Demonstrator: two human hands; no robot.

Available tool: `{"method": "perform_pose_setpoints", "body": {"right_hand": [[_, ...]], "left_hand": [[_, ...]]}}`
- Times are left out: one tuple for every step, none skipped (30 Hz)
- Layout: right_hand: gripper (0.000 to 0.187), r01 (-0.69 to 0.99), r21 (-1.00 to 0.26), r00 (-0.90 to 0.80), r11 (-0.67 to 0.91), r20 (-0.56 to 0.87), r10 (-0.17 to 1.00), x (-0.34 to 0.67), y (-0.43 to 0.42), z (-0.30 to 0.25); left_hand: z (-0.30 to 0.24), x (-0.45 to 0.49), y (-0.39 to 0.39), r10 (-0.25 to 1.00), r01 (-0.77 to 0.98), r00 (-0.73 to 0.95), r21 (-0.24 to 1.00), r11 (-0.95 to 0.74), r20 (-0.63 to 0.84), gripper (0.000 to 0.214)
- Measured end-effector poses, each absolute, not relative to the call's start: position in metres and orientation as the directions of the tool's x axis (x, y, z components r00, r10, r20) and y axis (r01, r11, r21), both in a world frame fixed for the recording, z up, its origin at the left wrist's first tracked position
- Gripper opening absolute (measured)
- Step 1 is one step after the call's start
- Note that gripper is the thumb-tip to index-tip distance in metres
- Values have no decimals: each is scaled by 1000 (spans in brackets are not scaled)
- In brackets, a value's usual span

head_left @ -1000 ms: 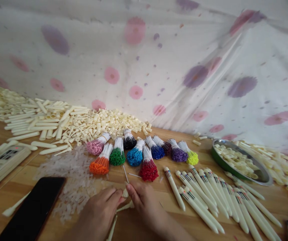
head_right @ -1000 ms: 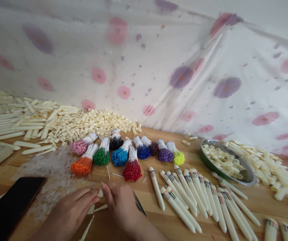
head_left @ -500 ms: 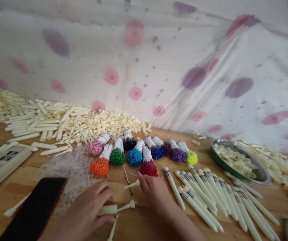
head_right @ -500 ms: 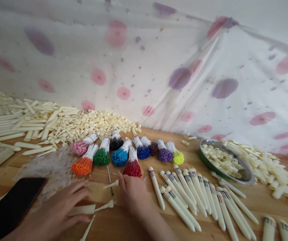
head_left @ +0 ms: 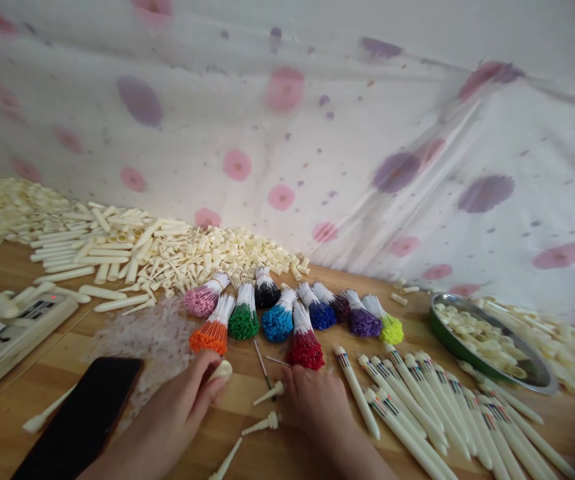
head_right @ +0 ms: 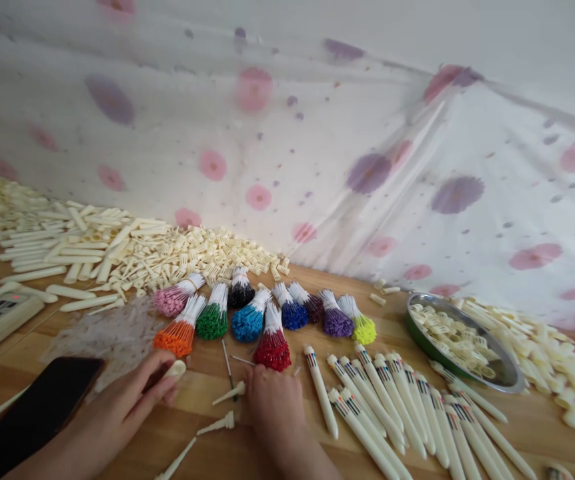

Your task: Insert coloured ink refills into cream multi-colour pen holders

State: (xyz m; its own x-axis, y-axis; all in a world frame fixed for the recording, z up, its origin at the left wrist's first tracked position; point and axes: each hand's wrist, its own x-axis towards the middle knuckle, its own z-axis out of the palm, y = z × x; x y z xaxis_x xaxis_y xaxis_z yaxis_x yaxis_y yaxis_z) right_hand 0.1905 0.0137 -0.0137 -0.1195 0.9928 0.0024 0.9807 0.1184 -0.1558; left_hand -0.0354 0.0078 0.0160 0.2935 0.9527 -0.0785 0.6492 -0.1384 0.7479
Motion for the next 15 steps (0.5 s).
{"method": "perform_pose_setpoints", "body": {"right_hand": [[31,988,-125,-97,95,-9,995,190,15,-8],[30,991,-105,-84,82,-18,996,190,17,-1],[30,992,-94,-81,78,-24,996,188,21,7],[30,992,-90,-85,82,-26,996,186,26,15],[31,991,-92,-96,94,-24,995,183,33,24],[32,989,-97,-110,108,-21,994,179,43,33],[33,986,-105,-129,127,-11,992,174,54,42],[30,981,-117,-158,156,-3,987,167,67,49],[25,974,-130,-189,188,7,982,159,82,55],[21,967,-138,-213,213,14,977,150,98,59],[23,962,-144,-235,234,12,972,140,114,62],[27,958,-145,-250,248,6,968,129,130,63],[28,958,-140,-252,249,-2,968,119,145,62],[29,962,-132,-242,239,-13,970,109,159,60],[29,967,-123,-229,223,-33,973,100,170,56]], "left_hand": [[16,-37,9,962,636,257,766,-94,-95,18],[16,-38,9,968,624,230,778,-67,-101,20],[16,-38,10,972,614,212,787,-56,-97,22],[17,-38,11,976,605,201,795,-54,-86,23],[17,-38,12,977,594,197,803,-57,-77,23],[16,-37,14,977,579,198,813,-54,-76,23],[15,-36,14,977,561,197,826,-42,-84,22],[13,-36,15,977,540,192,842,-24,-96,23],[10,-35,16,977,514,187,858,-5,-106,23],[6,-35,17,978,486,177,874,13,-113,23],[2,-35,18,981,454,162,891,24,-109,24],[-2,-35,19,980,435,162,900,35,-117,25],[-6,-35,20,981,416,151,908,51,-124,26],[-9,-35,21,984,400,135,915,50,-113,27],[-11,-36,22,986,391,127,919,49,-107,27]]}}
